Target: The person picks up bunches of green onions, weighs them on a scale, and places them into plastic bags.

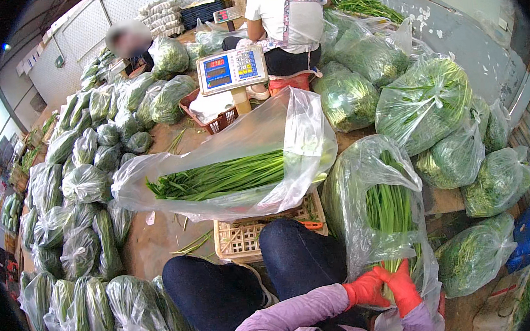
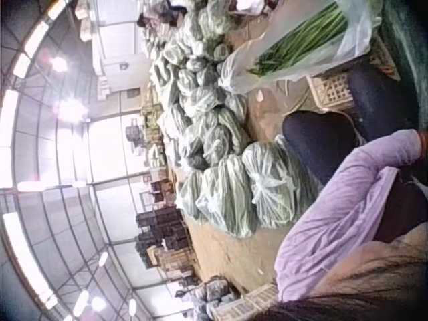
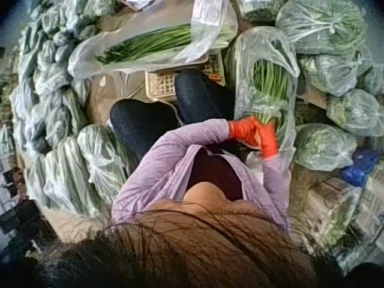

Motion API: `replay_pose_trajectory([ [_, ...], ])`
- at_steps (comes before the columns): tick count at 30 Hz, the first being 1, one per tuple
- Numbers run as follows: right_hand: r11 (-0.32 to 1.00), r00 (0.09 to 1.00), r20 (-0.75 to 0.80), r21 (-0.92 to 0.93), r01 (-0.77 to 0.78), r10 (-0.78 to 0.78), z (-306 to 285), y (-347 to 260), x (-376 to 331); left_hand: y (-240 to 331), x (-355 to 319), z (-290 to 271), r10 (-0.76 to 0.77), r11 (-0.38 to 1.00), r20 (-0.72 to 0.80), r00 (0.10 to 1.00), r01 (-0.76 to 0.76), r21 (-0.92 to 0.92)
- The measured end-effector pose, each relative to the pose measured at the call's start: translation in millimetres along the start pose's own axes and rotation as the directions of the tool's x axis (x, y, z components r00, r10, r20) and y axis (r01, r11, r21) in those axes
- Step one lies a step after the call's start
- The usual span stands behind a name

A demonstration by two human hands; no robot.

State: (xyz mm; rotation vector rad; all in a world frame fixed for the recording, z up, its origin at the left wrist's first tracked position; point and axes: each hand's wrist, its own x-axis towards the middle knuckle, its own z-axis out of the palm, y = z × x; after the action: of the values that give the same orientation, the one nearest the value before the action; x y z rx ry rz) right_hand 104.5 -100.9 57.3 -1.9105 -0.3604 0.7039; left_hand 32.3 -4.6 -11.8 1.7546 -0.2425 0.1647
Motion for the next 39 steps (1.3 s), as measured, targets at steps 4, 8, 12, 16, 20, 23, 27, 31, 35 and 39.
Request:
replay_pose_trajectory([
  [4, 0.912, 0.926, 0.285, 0.252, -0.323, 0.249, -69, 61, 39, 1, 10, 10, -0.173, 0.940, 0.175, 0.969, 0.110, 0.322],
  [8, 0.999, 0.999, 0.019, 0.017, -0.031, 0.031, -95, -7, 39, -26, 0, -1, -0.464, 0.870, -0.093, 0.881, 0.473, 0.135],
  [12, 0.951, 0.988, 0.018, 0.268, -0.151, 0.152, -120, 11, 40, -28, 14, 2, -0.476, 0.879, -0.314, 0.821, 0.452, -0.152],
  [16, 0.881, 0.955, 0.103, 0.367, -0.297, 0.279, -121, 9, 20, 18, 24, -1, -0.251, 0.962, -0.130, 0.959, 0.232, -0.145],
  [20, 0.775, 0.929, 0.260, 0.516, -0.365, 0.264, -96, -17, 1, 30, 24, -6, 0.015, 0.995, 0.109, 0.994, -0.025, 0.099],
  [23, 0.785, 0.896, 0.326, 0.449, -0.428, 0.302, -73, -11, 0, 14, 27, -6, -0.136, 0.974, 0.173, 0.975, 0.100, 0.205],
  [27, 0.716, 0.864, 0.384, 0.496, -0.491, 0.327, -47, 36, 13, 0, 27, 1, -0.050, 0.966, 0.040, 0.998, 0.038, 0.256],
  [31, 0.787, 0.881, 0.249, 0.398, -0.472, 0.403, -66, 14, 5, -9, 30, 3, -0.211, 0.870, 0.045, 0.977, 0.166, 0.463],
  [35, 0.818, 0.929, 0.124, 0.443, -0.367, 0.350, -95, -62, -32, -20, 25, 3, -0.200, 0.677, 0.061, 0.978, 0.092, 0.731],
  [39, 0.859, 0.955, -0.018, 0.443, -0.257, 0.295, -121, -69, -56, -25, 41, -7, -0.486, 0.583, 0.114, 0.866, 0.224, 0.781],
])
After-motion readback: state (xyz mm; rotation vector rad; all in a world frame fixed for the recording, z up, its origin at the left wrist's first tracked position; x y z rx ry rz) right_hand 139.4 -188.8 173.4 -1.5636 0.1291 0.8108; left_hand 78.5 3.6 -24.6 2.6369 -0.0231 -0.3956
